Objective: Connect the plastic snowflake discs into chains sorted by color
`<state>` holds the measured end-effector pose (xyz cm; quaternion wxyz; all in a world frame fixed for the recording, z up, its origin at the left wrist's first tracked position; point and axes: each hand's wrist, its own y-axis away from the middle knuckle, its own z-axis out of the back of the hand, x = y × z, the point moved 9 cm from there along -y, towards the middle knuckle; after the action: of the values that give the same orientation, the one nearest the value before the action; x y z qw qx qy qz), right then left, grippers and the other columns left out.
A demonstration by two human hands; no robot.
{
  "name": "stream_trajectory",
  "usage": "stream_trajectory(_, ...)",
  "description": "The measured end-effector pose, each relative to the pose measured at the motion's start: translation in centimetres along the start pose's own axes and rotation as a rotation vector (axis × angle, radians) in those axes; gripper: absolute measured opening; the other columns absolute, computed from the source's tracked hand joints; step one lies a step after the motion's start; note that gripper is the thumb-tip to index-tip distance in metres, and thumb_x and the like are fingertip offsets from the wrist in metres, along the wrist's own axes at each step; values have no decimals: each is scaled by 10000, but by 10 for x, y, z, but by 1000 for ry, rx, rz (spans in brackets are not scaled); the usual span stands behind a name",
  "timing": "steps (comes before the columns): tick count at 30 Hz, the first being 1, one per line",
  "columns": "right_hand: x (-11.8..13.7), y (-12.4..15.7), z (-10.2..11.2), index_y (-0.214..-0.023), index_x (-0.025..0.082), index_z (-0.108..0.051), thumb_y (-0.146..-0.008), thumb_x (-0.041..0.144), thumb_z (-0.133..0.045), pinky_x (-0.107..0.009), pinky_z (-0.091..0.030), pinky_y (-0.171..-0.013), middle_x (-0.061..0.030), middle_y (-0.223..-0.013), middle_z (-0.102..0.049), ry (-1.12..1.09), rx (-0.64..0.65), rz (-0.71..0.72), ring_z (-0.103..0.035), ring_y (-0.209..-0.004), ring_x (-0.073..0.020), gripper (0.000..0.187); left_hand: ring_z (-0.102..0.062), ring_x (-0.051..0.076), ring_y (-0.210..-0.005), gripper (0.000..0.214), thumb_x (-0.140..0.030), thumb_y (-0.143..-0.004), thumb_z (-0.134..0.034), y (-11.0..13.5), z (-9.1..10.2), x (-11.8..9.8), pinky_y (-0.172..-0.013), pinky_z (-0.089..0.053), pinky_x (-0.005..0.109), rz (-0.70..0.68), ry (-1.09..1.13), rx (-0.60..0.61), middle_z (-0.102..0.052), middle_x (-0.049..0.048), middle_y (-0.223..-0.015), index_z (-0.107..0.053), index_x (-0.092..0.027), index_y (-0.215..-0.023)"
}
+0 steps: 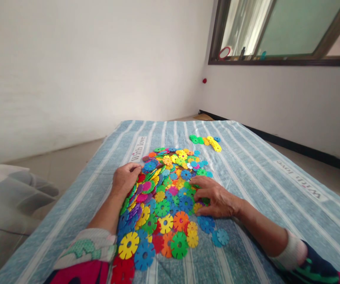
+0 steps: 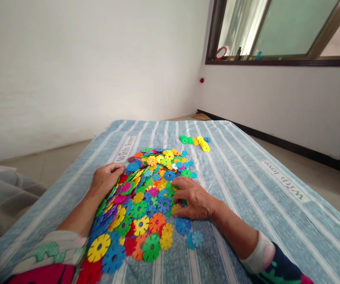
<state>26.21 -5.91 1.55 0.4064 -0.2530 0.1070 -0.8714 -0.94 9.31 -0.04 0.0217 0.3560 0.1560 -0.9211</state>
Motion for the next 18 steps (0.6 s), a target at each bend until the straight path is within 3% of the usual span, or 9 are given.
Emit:
stream_trajectory(7, -6, -2, 2, -743, 188, -696, -825, 369, -692, -410, -436, -1015, -101, -1156, -630, -167, -39, -50, -540, -1192, -238, 199, -685, 234, -831, 302, -404, -680, -518, 1, 3, -4, -768, -489, 296, 0, -14, 9, -762, 27, -842, -730, -218, -789)
stream_trajectory(10, -22, -1, 15, -735, 196, -699, -847, 334, -670, -375, -472, -975, -86, -1116, -657, -297, -136, -147, -590, -1130, -218, 181, -686, 238, -815, 287, -399, -668, -522, 1, 5, -4, -757, -493, 302, 14, -18, 10, -763, 24, -840, -726, -227, -773)
stream_trajectory(15, -86, 6, 62, -780, 207, -712, -841, 280, -644, -400, -494, -919, -89, -1053, -696, -226, -412, -327, -650, -1020, -224, 117, -685, 245, -812, 271, -406, -657, -525, -1, 4, 0, -742, -492, 310, 38, -16, 15, -764, 10, -818, -723, -250, -756)
stream_trajectory(18, -135, 1, 90, -760, 207, -713, -817, 260, -626, -413, -478, -932, -76, -988, -711, -75, -496, -380, -657, -983, -226, 117, -684, 250, -828, 270, -424, -654, -529, -3, 4, 3, -750, -492, 313, 42, -13, 12, -765, 8, -827, -722, -257, -745)
